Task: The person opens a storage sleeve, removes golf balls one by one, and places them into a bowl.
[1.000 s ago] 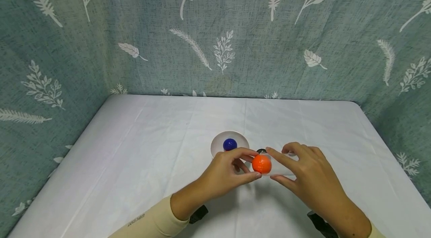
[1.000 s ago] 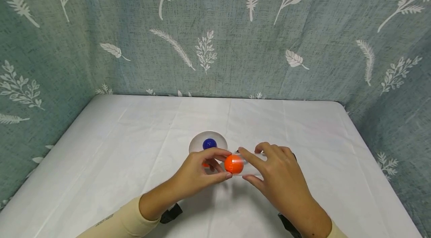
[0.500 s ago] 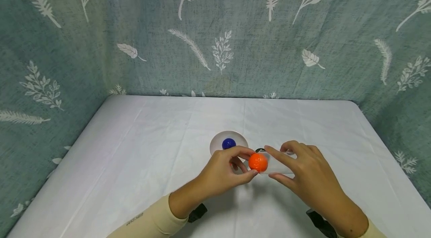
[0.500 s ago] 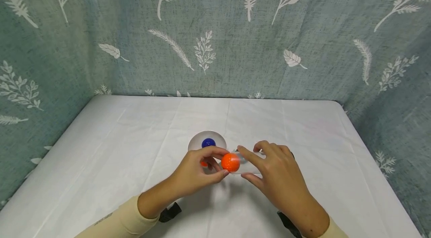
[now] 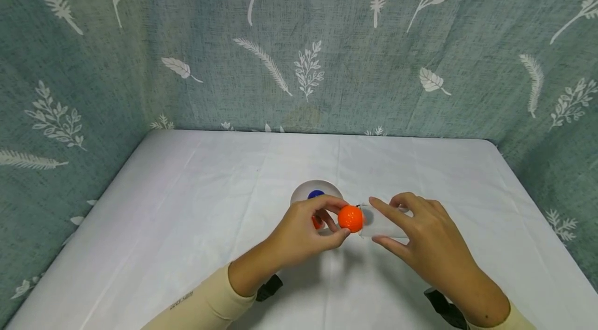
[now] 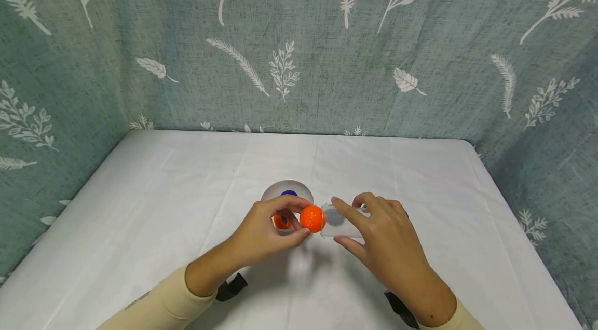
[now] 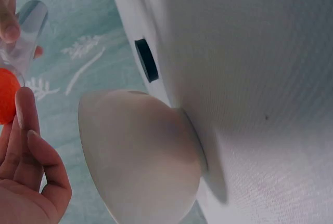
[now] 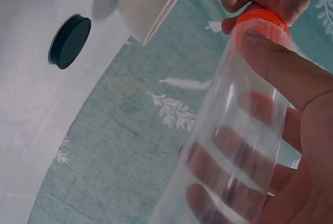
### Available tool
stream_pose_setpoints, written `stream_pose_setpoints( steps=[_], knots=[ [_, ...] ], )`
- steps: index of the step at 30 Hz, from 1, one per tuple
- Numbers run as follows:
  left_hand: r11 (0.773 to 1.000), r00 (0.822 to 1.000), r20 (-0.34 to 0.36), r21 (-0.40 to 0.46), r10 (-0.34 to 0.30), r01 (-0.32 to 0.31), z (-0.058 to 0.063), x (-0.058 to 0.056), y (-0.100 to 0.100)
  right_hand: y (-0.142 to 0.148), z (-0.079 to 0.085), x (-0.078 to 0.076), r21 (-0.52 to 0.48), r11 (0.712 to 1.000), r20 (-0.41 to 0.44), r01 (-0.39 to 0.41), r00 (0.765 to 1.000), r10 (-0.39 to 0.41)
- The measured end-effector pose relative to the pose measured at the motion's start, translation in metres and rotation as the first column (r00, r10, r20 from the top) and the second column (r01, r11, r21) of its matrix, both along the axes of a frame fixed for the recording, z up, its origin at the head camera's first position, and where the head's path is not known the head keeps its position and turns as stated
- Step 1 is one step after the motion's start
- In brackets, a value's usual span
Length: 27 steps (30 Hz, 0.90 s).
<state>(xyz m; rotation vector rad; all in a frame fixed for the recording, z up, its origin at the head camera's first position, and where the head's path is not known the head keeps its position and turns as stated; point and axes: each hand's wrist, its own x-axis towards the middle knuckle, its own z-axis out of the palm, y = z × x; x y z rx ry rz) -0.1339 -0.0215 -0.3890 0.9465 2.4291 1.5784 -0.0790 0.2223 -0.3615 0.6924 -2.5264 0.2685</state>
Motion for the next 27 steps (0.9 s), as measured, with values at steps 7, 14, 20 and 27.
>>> stream_pose_setpoints(
  steps=[7,14,20,27],
  knots=[
    [0.999,0.999,-0.037,0.034,0.023,-0.022,-0.001,-0.006,-0.004,0.003,-0.001,-0.002,-0.033,0.999,0.005,-0.008,1.0,0.008],
    [0.998,0.989,-0.143,0.035,0.048,-0.043,-0.007,-0.019,-0.008,0.004,0.002,-0.003,-0.065,0.998,-0.003,-0.014,1.0,0.013],
    [0.997,0.971,-0.228,-0.001,0.073,-0.075,-0.013,-0.027,-0.009,0.005,0.003,-0.004,-0.08,0.997,0.006,-0.014,1.0,0.014],
    [0.979,0.956,-0.273,-0.136,0.112,-0.153,-0.015,-0.03,-0.008,0.007,0.0,-0.006,-0.098,0.995,0.021,-0.001,1.0,0.003]
  ],
)
